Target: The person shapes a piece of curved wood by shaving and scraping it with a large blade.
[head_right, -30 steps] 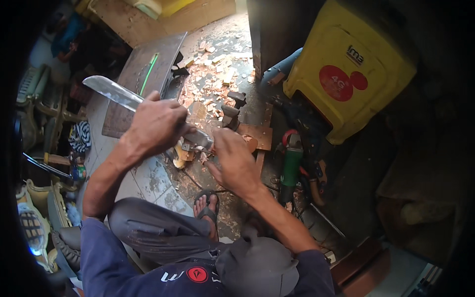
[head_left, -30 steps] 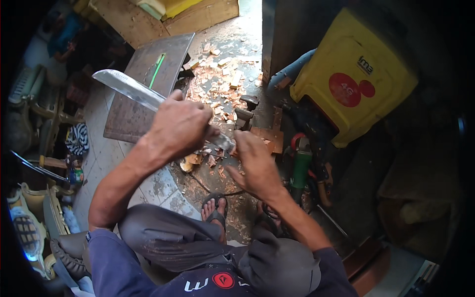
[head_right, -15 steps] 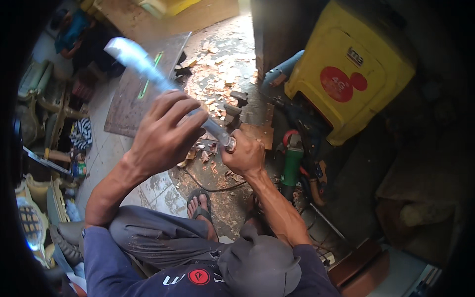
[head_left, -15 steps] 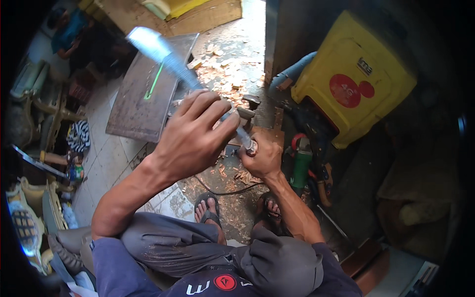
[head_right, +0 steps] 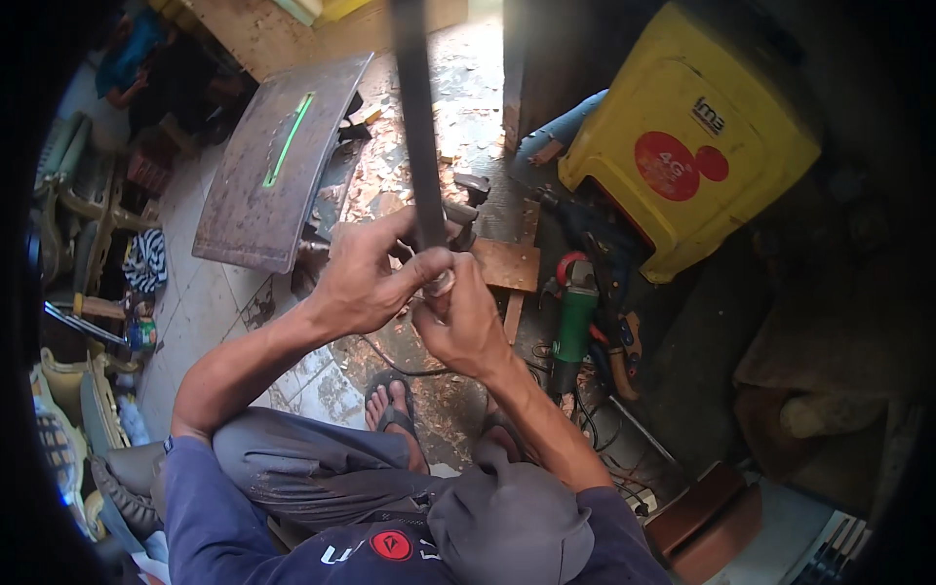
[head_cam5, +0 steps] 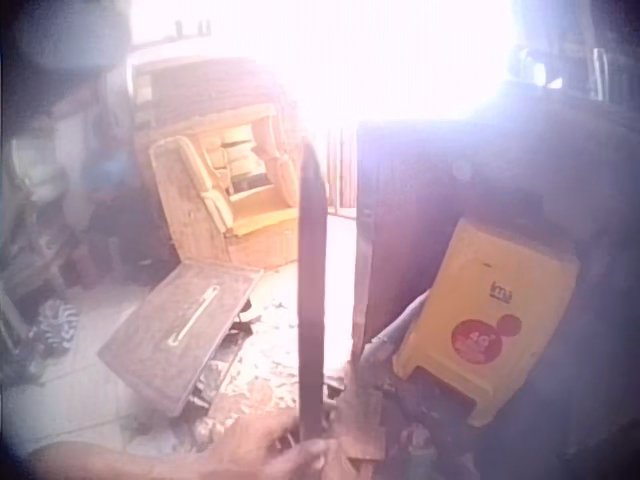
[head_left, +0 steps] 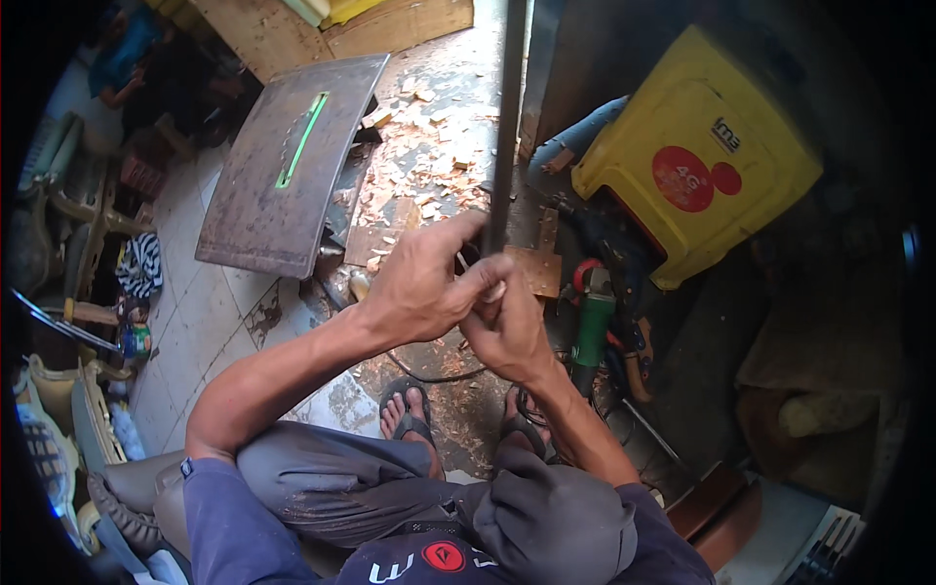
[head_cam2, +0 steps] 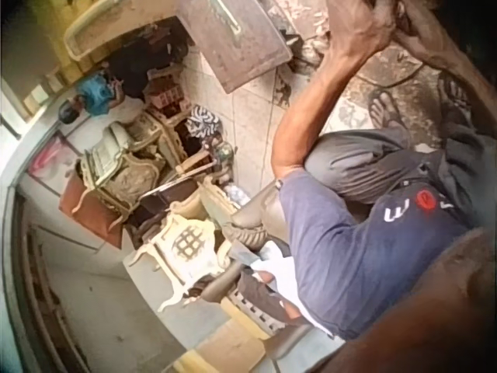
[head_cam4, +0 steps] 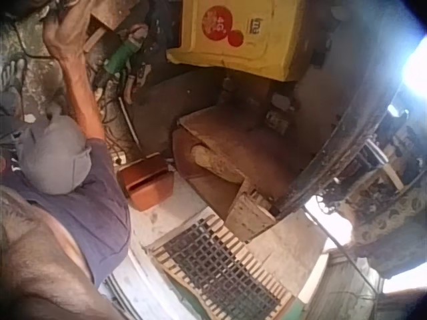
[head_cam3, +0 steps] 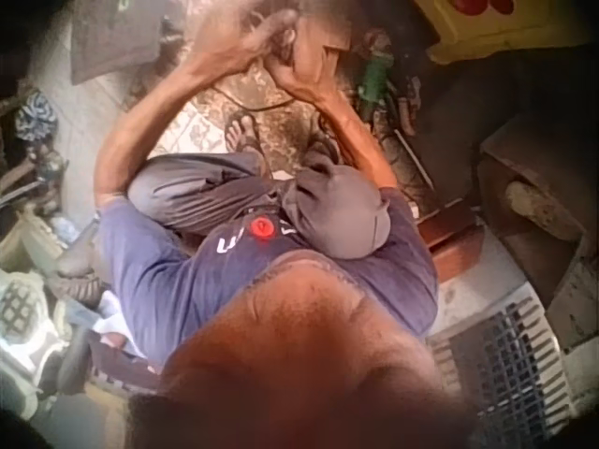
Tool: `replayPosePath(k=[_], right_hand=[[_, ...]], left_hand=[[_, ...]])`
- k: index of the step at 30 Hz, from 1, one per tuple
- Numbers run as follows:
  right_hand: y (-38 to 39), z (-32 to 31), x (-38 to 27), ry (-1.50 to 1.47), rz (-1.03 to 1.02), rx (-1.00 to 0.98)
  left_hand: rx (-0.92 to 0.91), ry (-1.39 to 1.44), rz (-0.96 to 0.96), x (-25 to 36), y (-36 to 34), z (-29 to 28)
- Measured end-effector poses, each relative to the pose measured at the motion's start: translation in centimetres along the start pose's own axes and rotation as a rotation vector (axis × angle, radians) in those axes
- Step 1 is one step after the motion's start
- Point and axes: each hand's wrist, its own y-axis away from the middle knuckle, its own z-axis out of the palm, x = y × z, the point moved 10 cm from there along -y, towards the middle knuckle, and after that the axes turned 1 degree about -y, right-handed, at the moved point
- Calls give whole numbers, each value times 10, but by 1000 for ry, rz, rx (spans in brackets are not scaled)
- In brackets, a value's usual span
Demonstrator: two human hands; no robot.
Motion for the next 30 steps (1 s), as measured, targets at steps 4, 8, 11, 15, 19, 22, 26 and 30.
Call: replayPosePath(k=[4,8,11,15,19,22,26,30], right_hand=[[-6,11,-65,647,-415,-52],[-8,8,-27,107,-98,-281],[-7,-5,-4,-73,16,-143],[-1,-45,64,-537,440,194],[-15,-47,-6,78,-59,113],[-3,17,-4,-382,203,-256],[1,17,10,-314,397,-290],[-1,-20,50,-274,448,25]], left_hand=[[-9,60,-205,-35,16,-30],[5,299,-140,-42,17,-41],[-3,368,-160,-40,16,-50],[37,426,-159,-48,22,-65],[73,314,-142,-54,28,-70],[43,369,-126,-53,24,-64],[15,402,-126,-53,21,-56],[48,455,-192,-61,25,-57]])
